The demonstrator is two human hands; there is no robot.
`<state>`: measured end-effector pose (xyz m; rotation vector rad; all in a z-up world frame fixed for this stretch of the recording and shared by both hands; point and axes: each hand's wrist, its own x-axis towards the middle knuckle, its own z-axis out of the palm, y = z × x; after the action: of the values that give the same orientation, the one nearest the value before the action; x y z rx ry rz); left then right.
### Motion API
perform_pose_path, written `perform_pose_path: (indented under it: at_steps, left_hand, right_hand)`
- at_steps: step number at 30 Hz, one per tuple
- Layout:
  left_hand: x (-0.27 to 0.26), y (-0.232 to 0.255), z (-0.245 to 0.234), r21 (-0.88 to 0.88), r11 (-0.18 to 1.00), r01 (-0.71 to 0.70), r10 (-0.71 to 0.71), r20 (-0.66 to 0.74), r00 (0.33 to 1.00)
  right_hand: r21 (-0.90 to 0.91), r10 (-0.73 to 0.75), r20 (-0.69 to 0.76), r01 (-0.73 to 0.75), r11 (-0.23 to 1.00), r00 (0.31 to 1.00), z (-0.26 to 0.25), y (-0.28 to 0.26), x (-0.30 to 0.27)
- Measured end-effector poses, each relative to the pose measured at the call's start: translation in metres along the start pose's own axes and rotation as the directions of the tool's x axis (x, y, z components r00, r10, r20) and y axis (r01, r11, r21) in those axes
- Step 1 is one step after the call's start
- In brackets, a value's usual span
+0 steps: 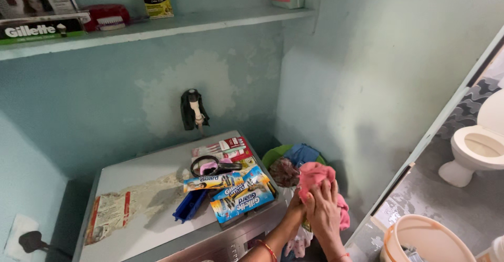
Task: The person wipes several small product boxes with a pink cloth and places them on a shelf. The person also wipes a blue plastic container and places it on the shelf. The person wipes a small white box and places it on the shelf.
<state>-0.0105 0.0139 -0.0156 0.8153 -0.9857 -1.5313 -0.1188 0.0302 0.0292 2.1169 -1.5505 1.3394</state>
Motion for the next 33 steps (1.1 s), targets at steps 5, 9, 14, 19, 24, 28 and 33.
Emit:
perform_pose_path:
  at_steps: [5,9,14,19,24,28,33]
  left_hand:
    - [-0.014,0.030,0.013,-0.143,0.990,-0.015,0.030,0.100,0.995]
    - [-0.009,0.027,0.015,-0.304,0.950,-0.069,0.078,0.017,0.997]
    - [0.019,-0.003,0.001,-0.381,0.897,-0.222,0.141,-0.229,0.963]
    - [0.049,-0.032,-0.010,-0.122,0.935,-0.334,0.233,-0.499,0.835]
    - [0.042,-0.002,0.005,0.049,0.965,-0.256,0.254,-0.401,0.880]
    - [0.009,0.032,0.015,-0.080,0.988,-0.134,0.121,-0.143,0.982]
    - [0.002,0.032,0.015,-0.192,0.969,0.158,-0.155,0.031,0.987]
  right_hand:
    - [0.186,0.268,0.041,-0.271,0.944,0.962,-0.004,0.033,0.043]
    - [0.430,0.419,0.230,-0.479,0.765,0.878,-0.003,0.048,0.049]
    - [0.409,0.285,0.412,-0.455,0.791,0.865,-0.002,0.052,0.021]
    - [0.713,0.269,0.444,-0.519,0.472,0.855,-0.003,0.043,0.001]
    - [0.640,0.330,0.146,-0.343,0.688,0.933,0.000,0.036,-0.013]
    - [0.722,0.304,0.137,-0.305,0.621,0.943,0.006,0.040,-0.013]
    - [0.888,0.349,0.324,-0.410,0.208,0.879,0.008,0.062,0.027]
